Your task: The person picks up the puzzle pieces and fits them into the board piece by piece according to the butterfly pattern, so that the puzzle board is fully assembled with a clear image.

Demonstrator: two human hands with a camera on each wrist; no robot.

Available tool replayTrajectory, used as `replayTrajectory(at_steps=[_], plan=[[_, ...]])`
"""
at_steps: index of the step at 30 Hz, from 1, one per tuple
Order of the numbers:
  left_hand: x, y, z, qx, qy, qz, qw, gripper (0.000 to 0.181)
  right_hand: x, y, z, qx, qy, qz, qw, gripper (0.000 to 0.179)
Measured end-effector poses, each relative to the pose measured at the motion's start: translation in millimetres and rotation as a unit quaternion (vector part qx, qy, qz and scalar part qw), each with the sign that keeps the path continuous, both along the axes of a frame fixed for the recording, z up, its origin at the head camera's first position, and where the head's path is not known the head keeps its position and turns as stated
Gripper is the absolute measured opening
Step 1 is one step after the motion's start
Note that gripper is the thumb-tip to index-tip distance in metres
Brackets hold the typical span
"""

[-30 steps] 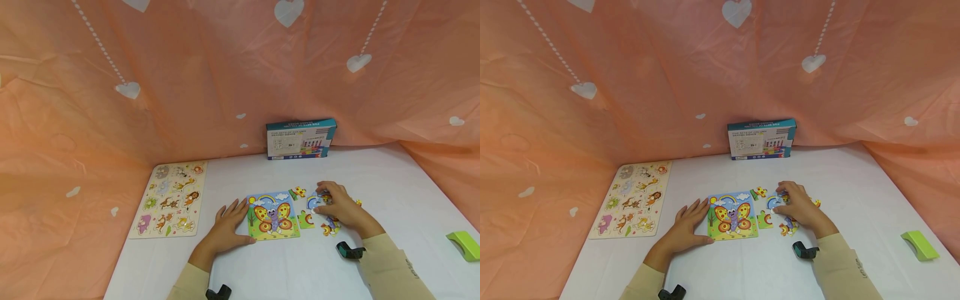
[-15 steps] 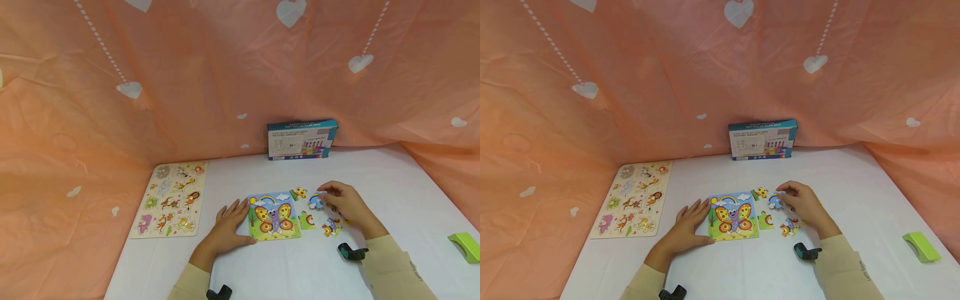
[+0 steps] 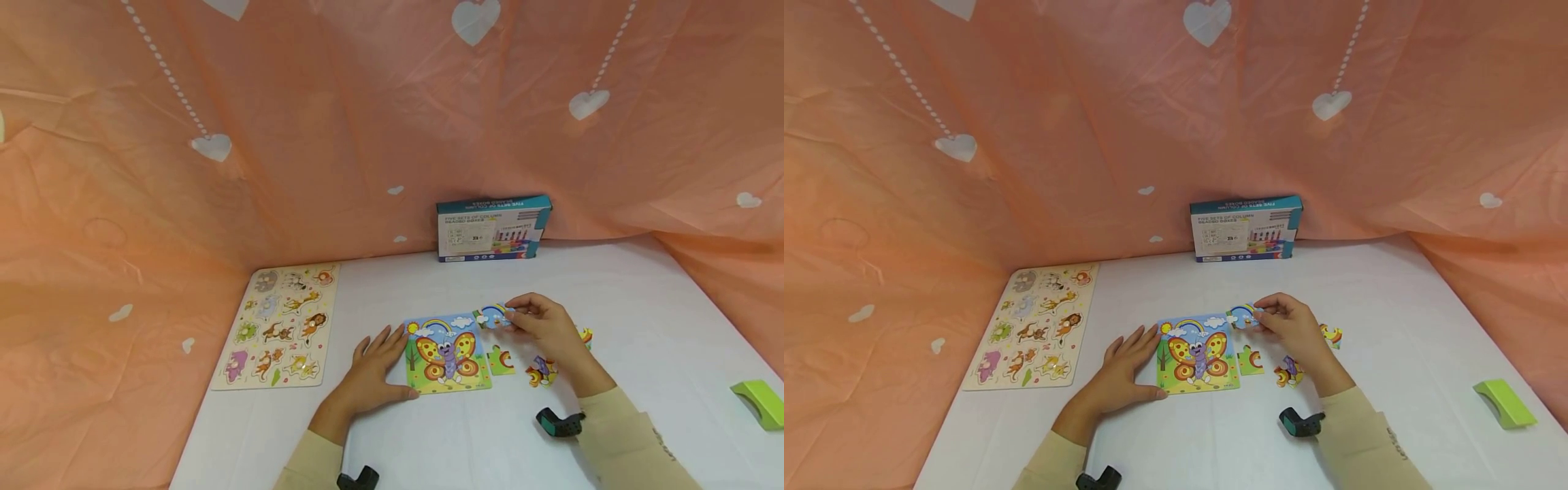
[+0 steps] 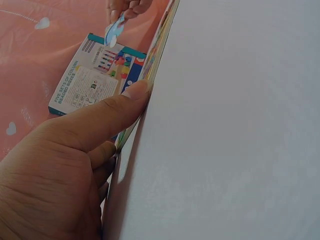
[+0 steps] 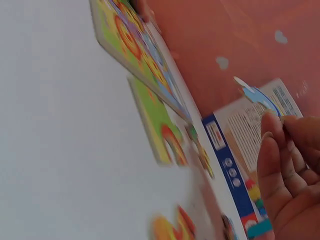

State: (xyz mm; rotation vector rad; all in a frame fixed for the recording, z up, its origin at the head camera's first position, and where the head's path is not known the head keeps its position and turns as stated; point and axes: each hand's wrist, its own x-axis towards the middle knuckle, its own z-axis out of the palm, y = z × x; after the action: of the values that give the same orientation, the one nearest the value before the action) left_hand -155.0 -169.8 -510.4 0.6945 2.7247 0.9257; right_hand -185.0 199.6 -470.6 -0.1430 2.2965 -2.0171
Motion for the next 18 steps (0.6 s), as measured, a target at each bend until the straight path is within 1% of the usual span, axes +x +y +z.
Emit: replayTrajectory(at_steps=[6, 11, 18], plan=[[0.2, -0.3, -0.4, 0.005, 0.001, -0.002, 1.0000, 0.109, 2.0, -19, -9.0, -0.021, -0.024, 0.024, 0.9992, 0.027], [0.2, -0.7, -1.3, -0.002, 0.005, -0.005, 1.0000, 0.110, 1.1, -36, -17.8, -0.026, -0.033, 0.042, 0.9982, 0.023], [-0.4, -0.9, -0.7, -0.001, 0.007, -0.007, 1.0000, 0.110, -5.4, -61, -21.7, -0.030, -0.050, 0.047, 0.9971, 0.020]])
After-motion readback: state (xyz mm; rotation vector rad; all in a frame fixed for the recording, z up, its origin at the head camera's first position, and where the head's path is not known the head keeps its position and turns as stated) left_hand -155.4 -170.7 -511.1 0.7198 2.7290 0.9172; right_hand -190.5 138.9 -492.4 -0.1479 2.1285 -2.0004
